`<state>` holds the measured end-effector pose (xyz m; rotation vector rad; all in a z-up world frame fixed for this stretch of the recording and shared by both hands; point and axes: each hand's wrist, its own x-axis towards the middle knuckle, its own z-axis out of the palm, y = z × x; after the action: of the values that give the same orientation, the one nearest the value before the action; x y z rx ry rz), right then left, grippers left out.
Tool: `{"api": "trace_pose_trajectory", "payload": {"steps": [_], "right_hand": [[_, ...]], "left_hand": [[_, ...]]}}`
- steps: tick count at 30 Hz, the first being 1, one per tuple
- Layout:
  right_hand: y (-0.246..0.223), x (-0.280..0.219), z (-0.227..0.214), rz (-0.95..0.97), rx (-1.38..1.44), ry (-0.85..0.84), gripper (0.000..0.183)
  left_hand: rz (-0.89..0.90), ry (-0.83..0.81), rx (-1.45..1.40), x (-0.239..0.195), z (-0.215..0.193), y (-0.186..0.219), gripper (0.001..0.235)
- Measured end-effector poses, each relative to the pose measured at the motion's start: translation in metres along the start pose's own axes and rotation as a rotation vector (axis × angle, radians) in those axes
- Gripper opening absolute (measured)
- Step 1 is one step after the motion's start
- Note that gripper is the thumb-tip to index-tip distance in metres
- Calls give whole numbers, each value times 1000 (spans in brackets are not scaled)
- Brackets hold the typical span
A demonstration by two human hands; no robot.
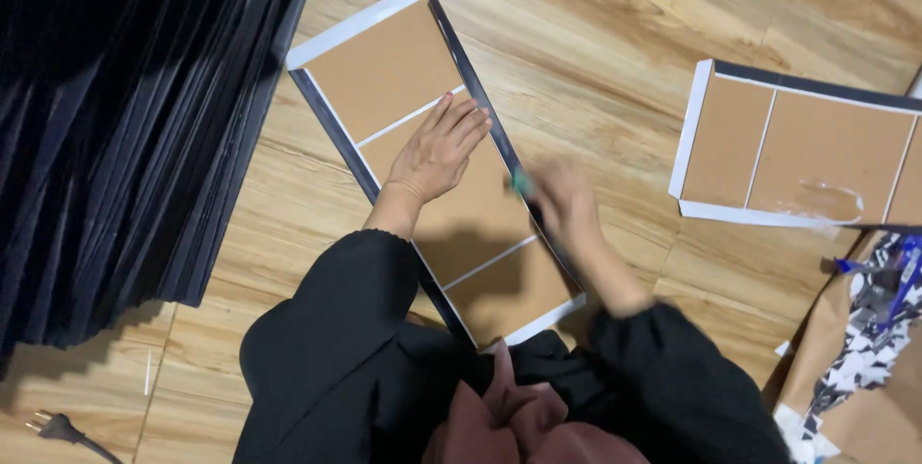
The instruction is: Assembling cardboard folders by inserting panels into frames and smoothing edges with a tool
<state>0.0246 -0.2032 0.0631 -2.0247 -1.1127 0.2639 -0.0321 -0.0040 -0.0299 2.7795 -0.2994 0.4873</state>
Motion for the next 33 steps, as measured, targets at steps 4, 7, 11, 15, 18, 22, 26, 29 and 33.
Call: {"api": "trace_pose_trajectory", "payload": {"steps": [4, 7, 11, 15, 18, 22, 26, 29, 33], "right_hand": [[48, 18, 25, -68, -192, -6, 14], [25, -16, 22, -44, -213, -67, 12], [59, -48, 31, -79, -236, -17, 20], [57, 53, 39, -99, -190, 116, 20], [49, 58, 39, -101, -181, 137, 20], [59, 70, 42, -39, -184, 118, 19], [71, 124, 61, -119, -210, 204, 24], [53, 132, 67, -179, -223, 223, 20], [44, 119, 65, -186, -187, 78, 22]], "left_hand": [[-14, 70, 83, 1, -7, 5, 45], [-30, 89, 70, 4, -15, -2, 45], [-38, 140, 2, 4, -9, 2, 30], [-53, 155, 79, 4, -18, 1, 20], [-59, 162, 116, 2, -16, 1, 17], [-63, 164, 130, 5, -9, -4, 11], [-42, 184, 206, 3, -20, 6, 7], [-31, 219, 157, 4, -20, 1, 10], [-25, 234, 164, 7, -28, 3, 10]]}}
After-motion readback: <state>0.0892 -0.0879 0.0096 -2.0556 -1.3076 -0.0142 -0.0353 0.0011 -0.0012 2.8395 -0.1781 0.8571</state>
